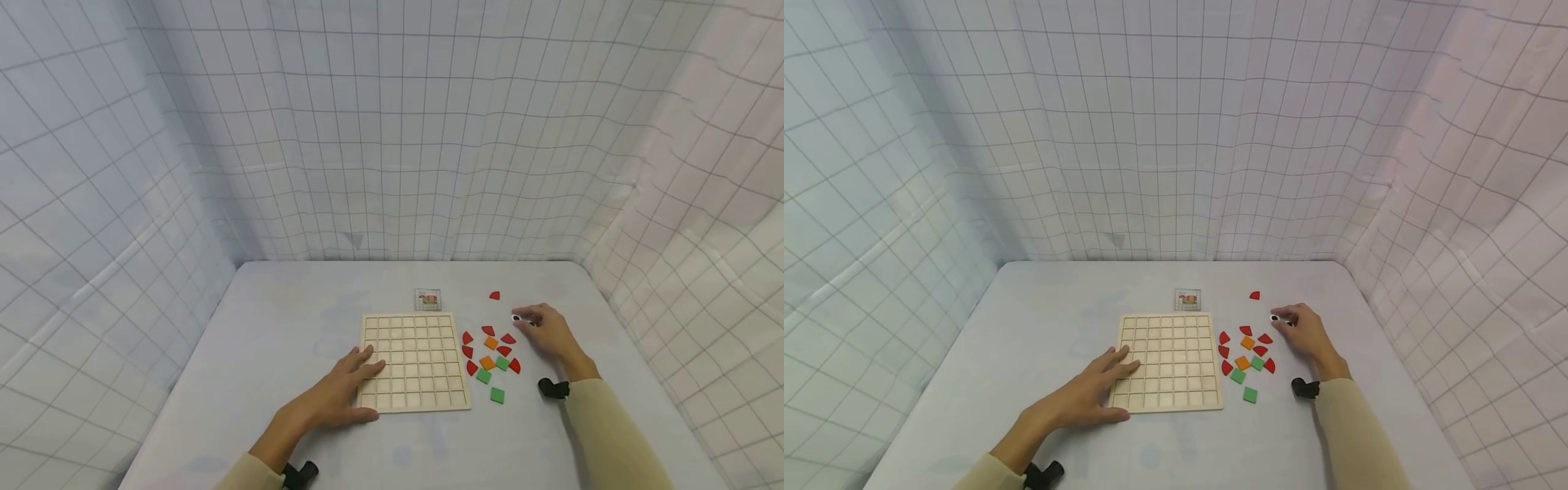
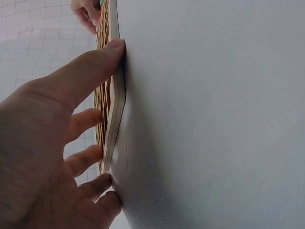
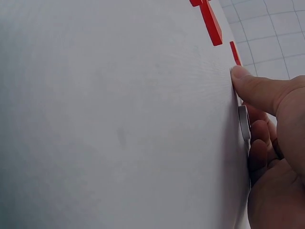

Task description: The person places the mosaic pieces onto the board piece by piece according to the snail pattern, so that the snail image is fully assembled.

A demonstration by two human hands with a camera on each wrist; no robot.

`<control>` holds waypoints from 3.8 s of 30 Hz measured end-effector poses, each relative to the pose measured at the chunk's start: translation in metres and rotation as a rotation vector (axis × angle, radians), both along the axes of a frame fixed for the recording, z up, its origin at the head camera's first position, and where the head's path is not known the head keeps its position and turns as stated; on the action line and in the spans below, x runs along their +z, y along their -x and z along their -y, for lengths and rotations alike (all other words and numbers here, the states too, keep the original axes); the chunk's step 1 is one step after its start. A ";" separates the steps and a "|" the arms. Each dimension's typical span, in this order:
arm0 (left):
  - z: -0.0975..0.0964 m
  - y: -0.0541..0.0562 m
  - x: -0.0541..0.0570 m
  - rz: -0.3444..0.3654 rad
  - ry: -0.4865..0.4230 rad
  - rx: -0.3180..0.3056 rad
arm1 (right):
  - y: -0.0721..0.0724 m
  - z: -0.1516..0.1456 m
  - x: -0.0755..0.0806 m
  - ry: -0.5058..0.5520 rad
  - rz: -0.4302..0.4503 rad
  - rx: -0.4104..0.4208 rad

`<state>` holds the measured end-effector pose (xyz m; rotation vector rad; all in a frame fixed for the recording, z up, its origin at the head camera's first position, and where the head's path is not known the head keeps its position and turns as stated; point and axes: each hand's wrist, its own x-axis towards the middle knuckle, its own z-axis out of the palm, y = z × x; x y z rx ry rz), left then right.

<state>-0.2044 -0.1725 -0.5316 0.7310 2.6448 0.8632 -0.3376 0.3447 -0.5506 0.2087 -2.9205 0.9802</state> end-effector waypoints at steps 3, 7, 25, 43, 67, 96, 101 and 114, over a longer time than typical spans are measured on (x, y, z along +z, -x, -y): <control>0.000 0.001 0.001 -0.002 -0.001 -0.001 | 0.000 0.001 0.001 0.000 -0.003 -0.003; -0.002 0.001 0.000 -0.006 0.000 -0.007 | 0.001 0.001 0.001 0.002 0.000 -0.015; -0.007 0.000 0.003 -0.042 0.003 0.012 | -0.013 0.052 0.009 0.096 -0.026 0.040; -0.003 0.001 0.002 -0.031 -0.005 0.016 | -0.003 0.192 0.019 0.141 -0.061 0.398; -0.003 0.004 -0.001 -0.025 0.013 0.010 | -0.001 0.260 0.011 0.086 -0.029 0.478; -0.005 0.001 0.003 -0.026 0.000 0.010 | -0.008 0.262 0.016 0.105 0.023 0.418; -0.004 0.002 0.000 -0.015 -0.001 0.018 | -0.010 0.248 0.019 0.122 0.004 0.394; -0.006 -0.001 0.001 -0.006 -0.001 0.043 | -0.016 0.186 0.025 0.099 -0.162 0.333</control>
